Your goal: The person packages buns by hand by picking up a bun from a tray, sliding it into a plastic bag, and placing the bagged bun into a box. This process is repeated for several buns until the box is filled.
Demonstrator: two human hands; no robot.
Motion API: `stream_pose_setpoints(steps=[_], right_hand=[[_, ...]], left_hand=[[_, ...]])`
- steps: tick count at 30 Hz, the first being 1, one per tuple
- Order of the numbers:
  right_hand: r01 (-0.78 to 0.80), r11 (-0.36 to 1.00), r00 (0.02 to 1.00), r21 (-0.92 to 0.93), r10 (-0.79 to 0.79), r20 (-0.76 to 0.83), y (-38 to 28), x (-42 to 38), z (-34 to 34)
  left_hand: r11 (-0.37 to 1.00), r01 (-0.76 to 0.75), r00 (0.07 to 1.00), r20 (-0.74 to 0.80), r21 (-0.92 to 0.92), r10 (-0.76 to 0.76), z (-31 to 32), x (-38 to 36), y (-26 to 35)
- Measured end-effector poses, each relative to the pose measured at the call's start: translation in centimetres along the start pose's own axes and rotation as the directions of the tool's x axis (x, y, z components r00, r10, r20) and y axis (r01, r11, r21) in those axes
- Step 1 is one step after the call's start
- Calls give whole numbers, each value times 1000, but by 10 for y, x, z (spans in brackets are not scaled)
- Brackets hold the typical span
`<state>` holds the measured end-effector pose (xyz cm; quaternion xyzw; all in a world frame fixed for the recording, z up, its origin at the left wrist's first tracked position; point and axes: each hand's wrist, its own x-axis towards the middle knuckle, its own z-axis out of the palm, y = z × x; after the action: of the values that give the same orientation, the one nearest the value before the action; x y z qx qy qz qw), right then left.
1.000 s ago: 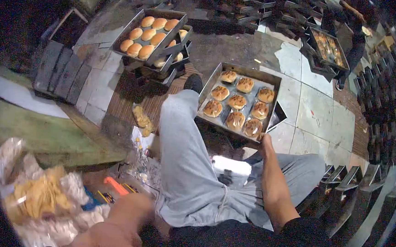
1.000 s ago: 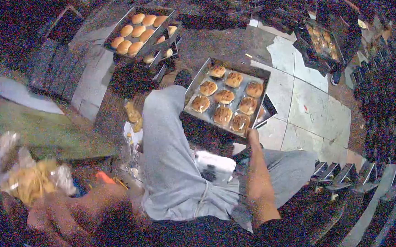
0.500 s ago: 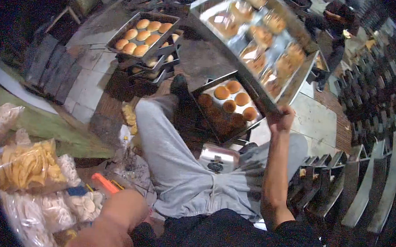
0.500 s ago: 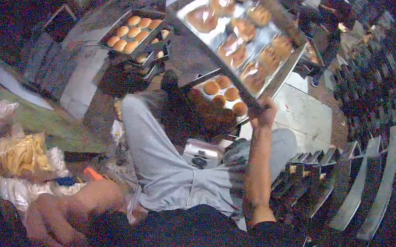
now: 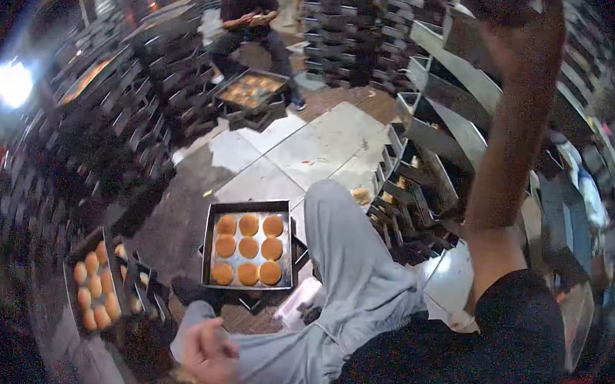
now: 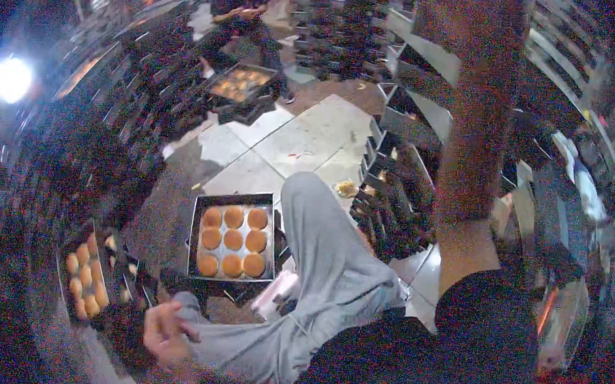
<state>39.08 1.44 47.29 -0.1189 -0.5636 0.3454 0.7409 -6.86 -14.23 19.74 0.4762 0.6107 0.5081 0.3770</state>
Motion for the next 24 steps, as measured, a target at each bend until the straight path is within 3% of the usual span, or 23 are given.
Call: stream_pose_setpoints(steps=[1,3,6,7,9,11,13,14,15,17,18,19,20,21,22,23,24], right_hand=[[22,1000,1000,-23,-22,-7,-23,-11,-13],[91,983,975,-162,-121,-184,-61,-41,-44],[143,917,868,-371,-297,-399,-104,-82,-69],[147,912,867,-383,-306,-394,-112,-90,-69],[42,950,889,-308,-177,-422,-120,-101,-69],[78,858,731,-507,-395,-556,-101,-90,-63],[-79,868,798,-490,-240,-553,-104,-78,-56],[-199,805,886,-558,-95,-454,-121,-81,-84],[-201,802,884,-563,-99,-457,-125,-86,-88],[-426,717,681,-551,-147,-717,-128,-95,-95],[-447,600,719,-664,-200,-665,-133,-108,-89],[-334,455,689,-826,-480,-543,-134,-113,-111],[-257,102,726,-961,-636,-262,-128,-116,-108],[-176,-269,736,-947,-675,55,-120,-117,-103],[-170,-248,738,-954,-674,44,-116,-110,-109],[-139,-455,789,-880,-588,179,-113,-101,-119],[-85,-637,832,-766,-468,297,-108,-94,-127]], left_hand=[[1000,-18,1000,25,-9,18,6,4,-9],[855,-335,942,134,395,308,14,13,-36],[820,-281,960,145,499,241,-6,10,-101],[824,-287,958,152,489,244,-12,9,-117],[808,-231,969,57,542,239,-20,7,-140],[807,-259,965,98,530,245,-31,12,-155],[802,-294,956,145,519,257,-33,21,-147],[812,-211,976,164,545,144,-37,22,-134],[809,-124,984,175,574,27,-36,22,-126],[812,-125,989,132,569,60,-36,16,-136],[818,-125,992,77,562,99,-34,11,-145],[817,-123,992,65,564,105,-30,3,-157],[672,-180,961,-19,719,277,-23,-12,-173],[490,-184,892,-65,852,448,-17,-29,-190],[575,-86,952,-104,813,289,-15,-51,-208],[568,-64,950,-124,821,286,-7,-62,-182],[500,115,992,-71,858,-106,1,-70,-137]])
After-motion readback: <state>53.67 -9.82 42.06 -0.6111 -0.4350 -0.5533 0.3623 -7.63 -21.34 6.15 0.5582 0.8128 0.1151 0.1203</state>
